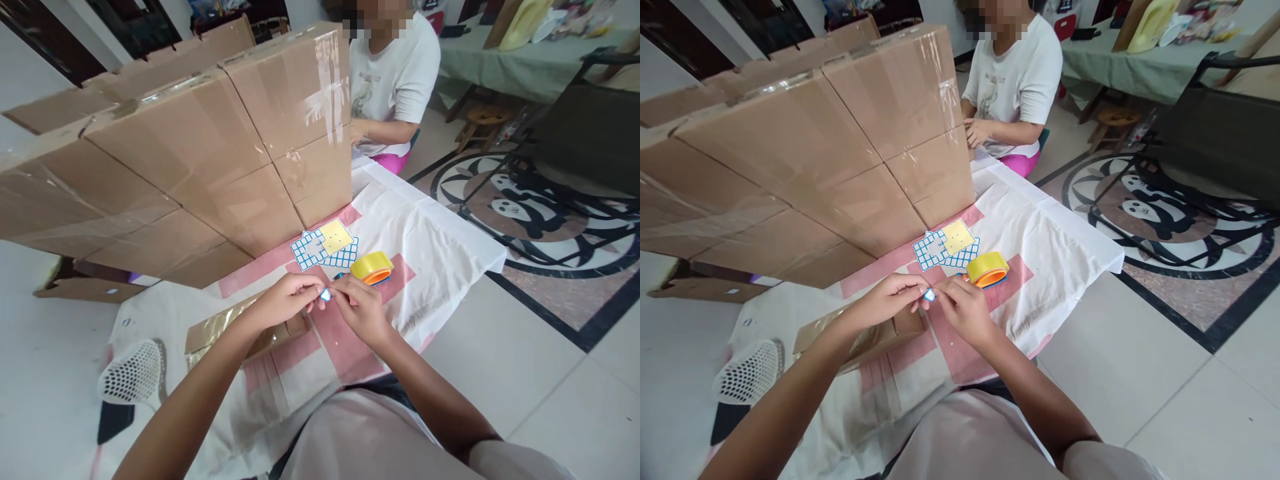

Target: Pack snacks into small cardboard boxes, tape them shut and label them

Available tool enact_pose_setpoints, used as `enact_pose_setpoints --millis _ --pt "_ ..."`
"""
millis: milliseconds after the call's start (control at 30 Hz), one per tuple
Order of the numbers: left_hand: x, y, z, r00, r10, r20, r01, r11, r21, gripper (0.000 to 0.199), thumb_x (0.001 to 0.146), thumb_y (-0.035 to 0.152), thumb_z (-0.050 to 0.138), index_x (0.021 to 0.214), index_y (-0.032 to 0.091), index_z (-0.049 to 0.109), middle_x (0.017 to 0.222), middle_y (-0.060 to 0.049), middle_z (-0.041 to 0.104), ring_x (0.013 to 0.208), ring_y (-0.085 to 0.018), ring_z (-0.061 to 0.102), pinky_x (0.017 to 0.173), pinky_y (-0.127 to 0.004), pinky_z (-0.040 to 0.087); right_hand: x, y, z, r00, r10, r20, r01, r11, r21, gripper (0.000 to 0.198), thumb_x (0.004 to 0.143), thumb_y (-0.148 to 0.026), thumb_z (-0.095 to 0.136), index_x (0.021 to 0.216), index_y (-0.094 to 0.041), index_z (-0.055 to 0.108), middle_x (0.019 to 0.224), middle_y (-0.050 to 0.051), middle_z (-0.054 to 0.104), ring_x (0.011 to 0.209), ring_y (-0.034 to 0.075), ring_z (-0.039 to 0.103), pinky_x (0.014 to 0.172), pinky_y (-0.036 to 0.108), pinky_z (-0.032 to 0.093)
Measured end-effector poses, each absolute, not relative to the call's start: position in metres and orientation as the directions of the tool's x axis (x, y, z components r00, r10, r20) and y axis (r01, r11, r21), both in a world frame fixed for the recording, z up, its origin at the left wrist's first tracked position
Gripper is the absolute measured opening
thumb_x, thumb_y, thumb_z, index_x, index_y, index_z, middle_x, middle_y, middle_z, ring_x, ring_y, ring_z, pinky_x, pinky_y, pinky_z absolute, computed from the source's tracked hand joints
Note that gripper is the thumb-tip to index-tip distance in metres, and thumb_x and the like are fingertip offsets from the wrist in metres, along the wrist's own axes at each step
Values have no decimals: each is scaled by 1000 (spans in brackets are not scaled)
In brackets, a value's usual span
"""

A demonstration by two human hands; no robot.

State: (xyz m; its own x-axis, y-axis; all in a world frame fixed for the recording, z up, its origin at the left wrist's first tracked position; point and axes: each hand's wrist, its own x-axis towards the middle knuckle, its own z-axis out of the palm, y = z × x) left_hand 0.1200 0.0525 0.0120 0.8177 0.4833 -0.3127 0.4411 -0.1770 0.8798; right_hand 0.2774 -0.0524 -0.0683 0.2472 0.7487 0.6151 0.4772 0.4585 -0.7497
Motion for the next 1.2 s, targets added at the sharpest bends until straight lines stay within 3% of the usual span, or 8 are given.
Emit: enact_pose_setpoints --millis 167,300,433,667,900,1033,1133,1200 --pt "105 27 20 767 564 -306 459 -150 876 30 99 34 49 79 19 65 78 0 70 67 -11 57 63 -23 42 271 -64 -57 306 668 678 494 497 -713 15 92 -13 67 104 -23 66 85 3 67 77 17 64 73 32 55" --pt "97 11 12 690 683 -240 471 -172 865 30 100 36 50 80 19 64 67 4 60 63 -10 53 60 -22 39 267 -77 -53 186 706 683 529 514 -675 21 89 -17 71 109 -23 67 93 5 66 84 18 65 73 32 56" --pt "90 4 6 685 701 -201 444 -183 877 31 100 38 52 76 19 60 65 5 54 63 -10 51 59 -22 38 263 -82 -54 82 746 661 581 503 -640 33 88 -26 75 120 -21 66 102 8 64 90 21 67 76 34 58" --pt "92 4 12 695 704 -142 451 -274 849 26 98 35 54 81 21 67 77 3 69 74 -12 62 68 -22 43 258 -76 -47 231 803 549 362 453 -815 18 95 -10 60 101 -22 72 90 3 67 81 15 64 72 29 52" --pt "102 53 9 684 716 -139 638 -495 590 33 98 41 47 79 20 64 73 2 68 67 -14 59 63 -26 37 255 -77 -79 556 740 379 300 247 -922 13 99 -20 57 94 -21 69 79 1 68 68 14 61 60 26 47" --pt "139 120 -16 700 629 -337 714 -607 348 32 95 39 49 78 18 66 75 0 69 70 -15 60 62 -27 36 234 -70 -114 442 832 335 296 218 -930 17 98 -18 56 90 -20 71 79 2 70 71 15 64 64 26 49" --pt "183 164 -44 685 542 -487 711 -645 282 29 94 36 57 77 16 69 77 0 70 74 -15 63 67 -27 43 211 -67 -143 338 903 265 249 185 -951 19 96 -17 54 91 -19 72 80 3 71 69 15 65 64 26 50" --pt "209 183 -61 653 487 -580 707 -668 234 25 95 38 61 89 15 70 89 -2 71 82 -16 66 76 -30 51 200 -67 -160 301 918 258 240 189 -952 20 96 -16 52 93 -19 72 82 5 71 71 16 66 65 27 52"
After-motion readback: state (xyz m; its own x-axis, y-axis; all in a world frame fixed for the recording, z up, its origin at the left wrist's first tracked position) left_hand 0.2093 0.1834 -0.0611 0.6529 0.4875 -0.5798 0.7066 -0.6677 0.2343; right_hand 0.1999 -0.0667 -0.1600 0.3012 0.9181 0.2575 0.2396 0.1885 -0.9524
